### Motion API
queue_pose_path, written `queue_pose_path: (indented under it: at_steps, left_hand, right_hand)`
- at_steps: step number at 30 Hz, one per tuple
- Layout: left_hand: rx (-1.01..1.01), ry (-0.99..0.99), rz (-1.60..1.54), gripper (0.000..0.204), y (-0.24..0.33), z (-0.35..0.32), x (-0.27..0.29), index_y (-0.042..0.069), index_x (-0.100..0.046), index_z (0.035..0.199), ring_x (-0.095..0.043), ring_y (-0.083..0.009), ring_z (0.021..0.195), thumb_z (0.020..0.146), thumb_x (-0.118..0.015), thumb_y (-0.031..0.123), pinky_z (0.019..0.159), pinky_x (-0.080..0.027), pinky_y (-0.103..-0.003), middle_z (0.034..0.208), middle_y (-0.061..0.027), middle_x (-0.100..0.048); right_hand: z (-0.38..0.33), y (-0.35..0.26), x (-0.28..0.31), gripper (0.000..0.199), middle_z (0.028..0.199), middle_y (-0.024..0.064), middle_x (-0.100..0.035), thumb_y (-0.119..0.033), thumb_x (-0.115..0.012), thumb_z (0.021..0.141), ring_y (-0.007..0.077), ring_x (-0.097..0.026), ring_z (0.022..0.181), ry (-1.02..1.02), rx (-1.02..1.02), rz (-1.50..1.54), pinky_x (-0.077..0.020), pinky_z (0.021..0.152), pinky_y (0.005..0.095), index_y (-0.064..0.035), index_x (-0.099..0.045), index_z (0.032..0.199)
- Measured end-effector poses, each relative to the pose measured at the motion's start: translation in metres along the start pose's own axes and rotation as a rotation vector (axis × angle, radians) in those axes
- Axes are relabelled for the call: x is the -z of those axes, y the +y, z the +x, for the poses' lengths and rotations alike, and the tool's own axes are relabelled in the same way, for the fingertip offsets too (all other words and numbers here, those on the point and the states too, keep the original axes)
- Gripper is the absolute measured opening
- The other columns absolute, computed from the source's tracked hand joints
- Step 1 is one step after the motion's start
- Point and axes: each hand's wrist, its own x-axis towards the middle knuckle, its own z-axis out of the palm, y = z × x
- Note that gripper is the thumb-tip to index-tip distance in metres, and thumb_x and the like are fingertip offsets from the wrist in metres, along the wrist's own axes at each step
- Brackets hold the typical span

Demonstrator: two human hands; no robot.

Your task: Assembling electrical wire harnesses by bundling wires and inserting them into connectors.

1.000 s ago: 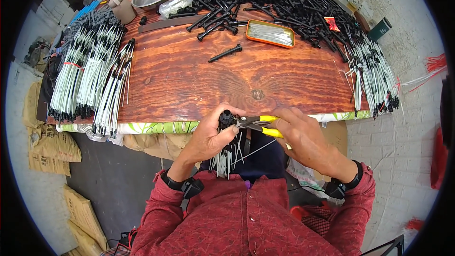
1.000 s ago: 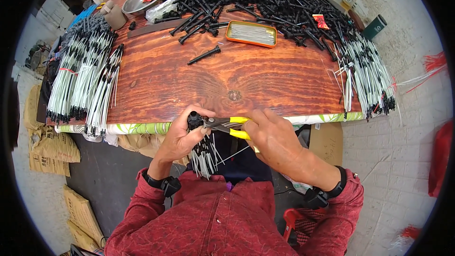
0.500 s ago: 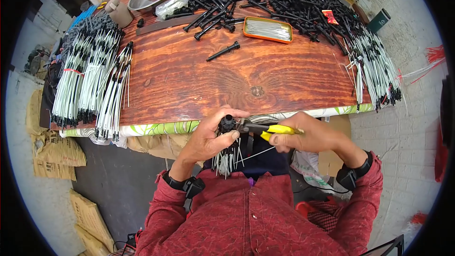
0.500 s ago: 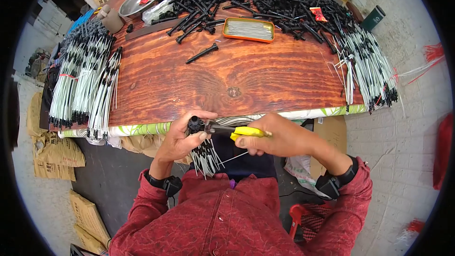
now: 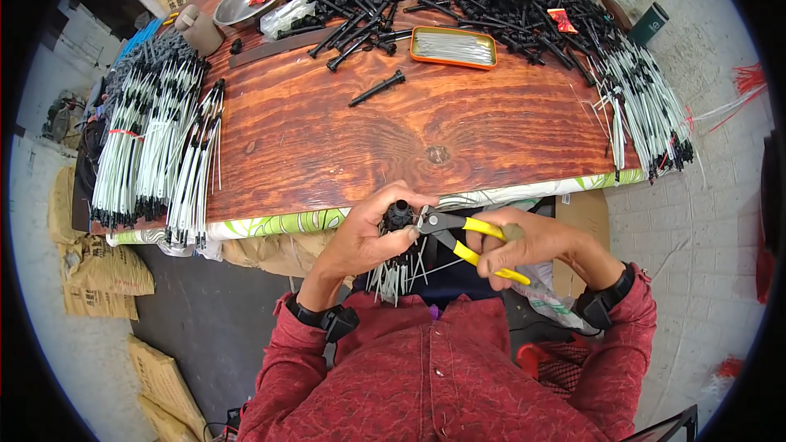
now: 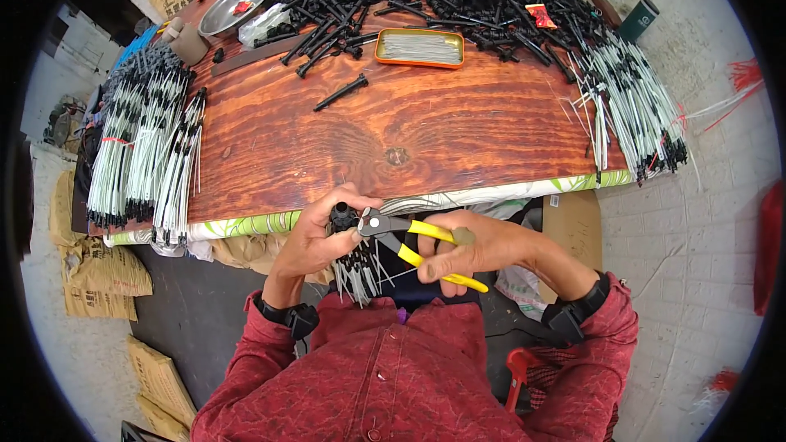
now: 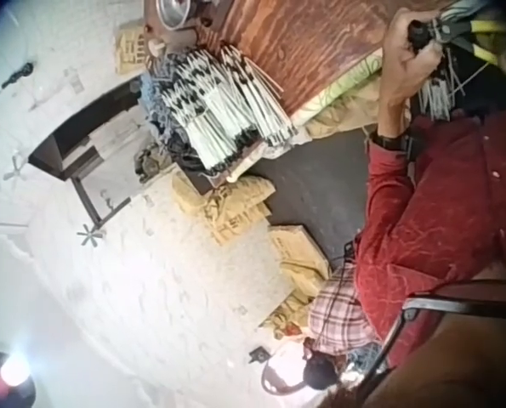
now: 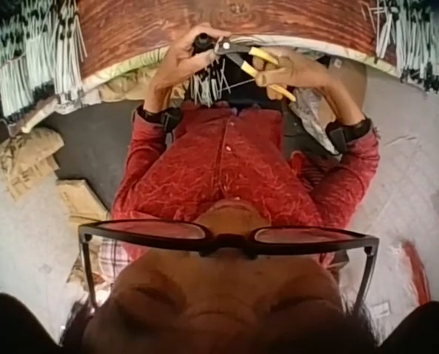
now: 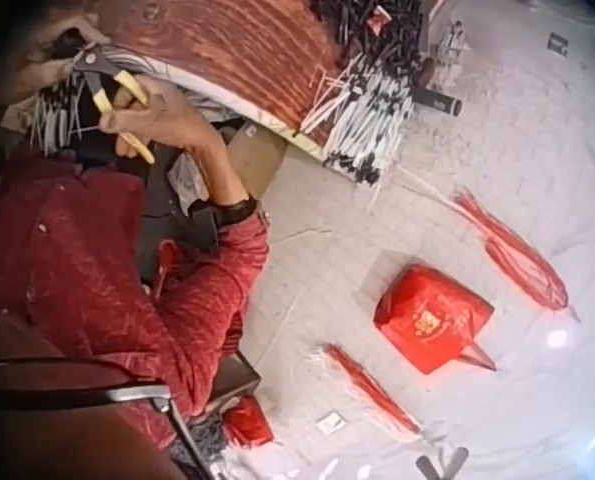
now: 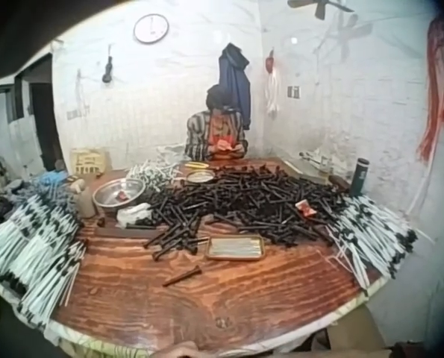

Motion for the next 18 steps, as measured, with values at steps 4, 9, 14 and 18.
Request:
queue_pose_path:
  at_steps: [4, 9, 14, 18]
  left_hand:
    - [-0.008, 0.069, 0.057, 0.036, -0.003, -0.001, -0.001, 0.003, -0.066, 0.119, -0.048, -0.0114, 0.084, 0.083, -0.067, 0.008, 0.078, -0.039, -0.028, 0.091, -0.0002, -0.053]
    - [0.009, 0.099, 0.049, 0.036, 0.002, 0.002, -0.004, 0.003, -0.067, 0.119, -0.048, -0.0112, 0.085, 0.083, -0.068, 0.009, 0.078, -0.039, -0.028, 0.090, 0.0004, -0.053]
    - [0.035, 0.028, 0.026, 0.039, 0.008, 0.001, -0.003, 0.003, -0.066, 0.121, -0.049, -0.0113, 0.085, 0.082, -0.068, 0.010, 0.079, -0.040, -0.027, 0.092, -0.0004, -0.054]
    - [0.041, 0.004, 0.024, 0.042, 0.009, 0.000, -0.005, 0.004, -0.066, 0.122, -0.050, -0.0116, 0.086, 0.081, -0.070, 0.011, 0.079, -0.039, -0.027, 0.092, -0.0010, -0.054]
  right_hand:
    - [-0.012, -0.006, -0.015, 0.046, 0.073, 0.0093, -0.062, -0.034, -0.082, 0.084, 0.0214, -0.063, 0.057, 0.298, 0.092, -0.297, -0.0500, 0.053, 0.0328, -0.0051, -0.054, 0.105]
    - [-0.020, -0.002, -0.024, 0.048, 0.090, 0.0103, -0.065, -0.032, -0.082, 0.082, 0.0205, -0.065, 0.062, 0.730, 0.478, -0.953, -0.0508, 0.057, 0.0320, -0.0032, -0.058, 0.111]
    - [-0.026, 0.001, -0.020, 0.045, 0.096, 0.0108, -0.067, -0.036, -0.076, 0.088, 0.0194, -0.066, 0.064, 0.800, 0.617, -1.264, -0.0516, 0.058, 0.0322, -0.0019, -0.061, 0.115]
    - [-0.030, -0.005, -0.002, 0.047, 0.091, 0.0105, -0.070, -0.042, -0.067, 0.095, 0.0190, -0.066, 0.063, 0.444, 0.244, -0.604, -0.0525, 0.059, 0.0323, 0.0001, -0.061, 0.115]
